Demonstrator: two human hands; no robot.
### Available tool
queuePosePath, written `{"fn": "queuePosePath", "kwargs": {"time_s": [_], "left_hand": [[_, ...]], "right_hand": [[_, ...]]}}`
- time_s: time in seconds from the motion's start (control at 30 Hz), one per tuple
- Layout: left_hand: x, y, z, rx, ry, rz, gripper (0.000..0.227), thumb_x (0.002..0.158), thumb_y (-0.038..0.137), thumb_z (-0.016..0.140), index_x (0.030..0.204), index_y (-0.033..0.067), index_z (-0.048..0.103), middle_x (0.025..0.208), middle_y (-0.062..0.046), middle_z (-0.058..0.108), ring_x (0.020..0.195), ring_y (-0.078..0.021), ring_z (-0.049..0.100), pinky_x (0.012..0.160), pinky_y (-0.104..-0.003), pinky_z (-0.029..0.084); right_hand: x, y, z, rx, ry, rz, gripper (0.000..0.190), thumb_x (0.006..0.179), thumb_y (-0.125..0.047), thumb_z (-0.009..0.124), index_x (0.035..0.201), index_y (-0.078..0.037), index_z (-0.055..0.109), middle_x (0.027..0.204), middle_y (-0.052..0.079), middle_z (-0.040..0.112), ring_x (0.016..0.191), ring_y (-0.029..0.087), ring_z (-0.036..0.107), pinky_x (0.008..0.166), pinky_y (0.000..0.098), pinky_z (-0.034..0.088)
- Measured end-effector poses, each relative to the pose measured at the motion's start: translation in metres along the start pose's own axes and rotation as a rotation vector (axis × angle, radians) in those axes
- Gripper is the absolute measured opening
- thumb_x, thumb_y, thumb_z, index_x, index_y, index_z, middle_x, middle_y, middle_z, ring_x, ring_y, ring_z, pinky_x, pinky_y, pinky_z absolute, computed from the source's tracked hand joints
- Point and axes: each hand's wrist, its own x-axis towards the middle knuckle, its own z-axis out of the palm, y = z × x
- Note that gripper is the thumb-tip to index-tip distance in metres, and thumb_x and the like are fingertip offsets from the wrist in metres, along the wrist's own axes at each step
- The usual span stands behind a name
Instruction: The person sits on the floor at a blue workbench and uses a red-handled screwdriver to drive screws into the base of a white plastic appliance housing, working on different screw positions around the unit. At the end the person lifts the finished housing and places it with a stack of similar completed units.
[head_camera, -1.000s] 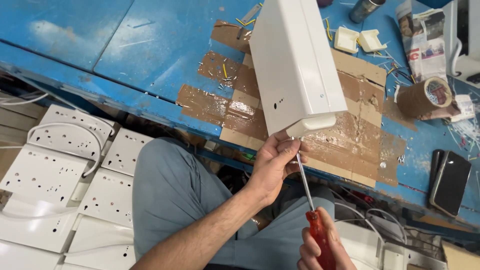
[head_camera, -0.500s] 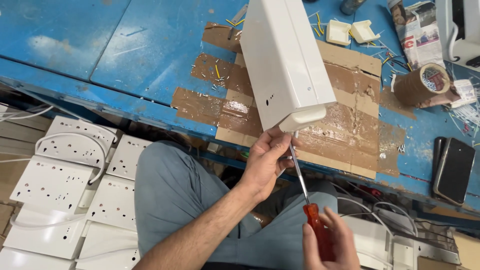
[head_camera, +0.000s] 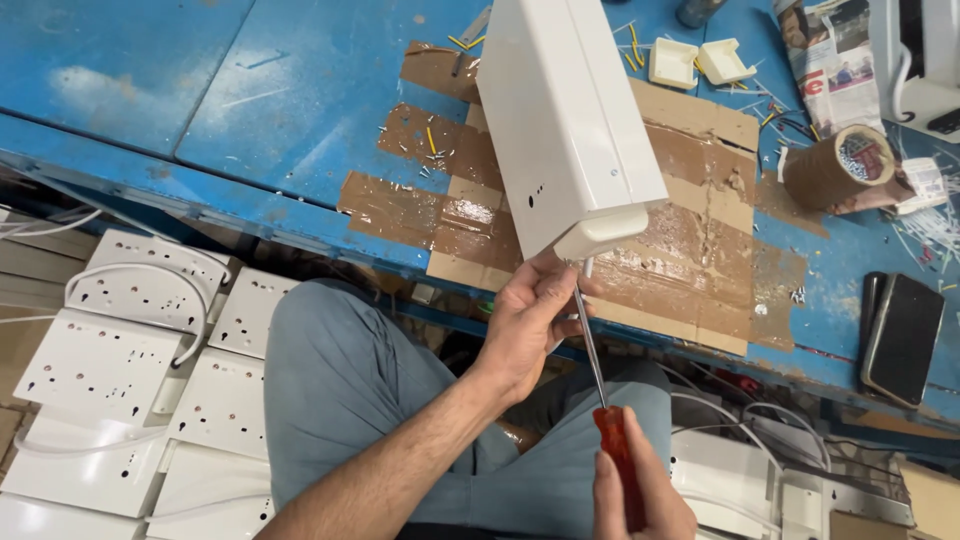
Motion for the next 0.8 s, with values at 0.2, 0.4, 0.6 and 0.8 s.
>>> {"fn": "queuePosePath", "kwargs": {"time_s": [0.2, 0.4, 0.6, 0.8], "left_hand": [[0.001, -0.001, -0.001, 0.025, 0.006, 0.023, 0.016, 0.107, 0.021, 0.059, 0.120, 0.0118, 0.056, 0.102, -0.002, 0.071, 0.086, -0.0072, 0.067, 0.068, -0.022, 0.056], [0.000, -0.001, 0.003, -0.089, 0.007, -0.010, 0.018, 0.106, 0.022, 0.059, 0.122, 0.0145, 0.057, 0.100, -0.001, 0.071, 0.086, -0.0073, 0.068, 0.067, -0.020, 0.053], [-0.001, -0.005, 0.004, -0.101, 0.021, 0.003, 0.019, 0.106, 0.025, 0.058, 0.122, 0.0146, 0.056, 0.101, -0.001, 0.071, 0.086, -0.0087, 0.069, 0.070, -0.024, 0.057], [-0.003, 0.000, 0.002, -0.027, 0.017, -0.022, 0.020, 0.106, 0.026, 0.058, 0.122, 0.0145, 0.056, 0.101, -0.002, 0.072, 0.085, -0.0080, 0.069, 0.068, -0.023, 0.057]], "right_hand": [[0.015, 0.010, -0.013, -0.635, -0.046, -0.304, 0.056, 0.081, -0.006, 0.081, 0.136, -0.012, 0.070, 0.087, 0.006, 0.074, 0.064, 0.014, 0.068, 0.060, 0.0266, 0.056], [0.014, 0.047, -0.034, 0.154, -0.146, -0.051, 0.059, 0.090, -0.013, 0.074, 0.146, -0.004, 0.058, 0.096, 0.013, 0.070, 0.080, 0.016, 0.065, 0.070, 0.0276, 0.051], [0.018, 0.056, -0.047, 0.613, -0.252, 0.415, 0.048, 0.108, -0.026, 0.062, 0.151, -0.005, 0.059, 0.070, 0.013, 0.062, 0.049, 0.010, 0.047, 0.044, 0.0233, 0.038], [0.016, -0.017, -0.007, -0.215, 0.018, -0.262, 0.038, 0.093, -0.006, 0.068, 0.131, -0.006, 0.069, 0.081, 0.006, 0.072, 0.067, 0.009, 0.066, 0.066, 0.0231, 0.052]]}}
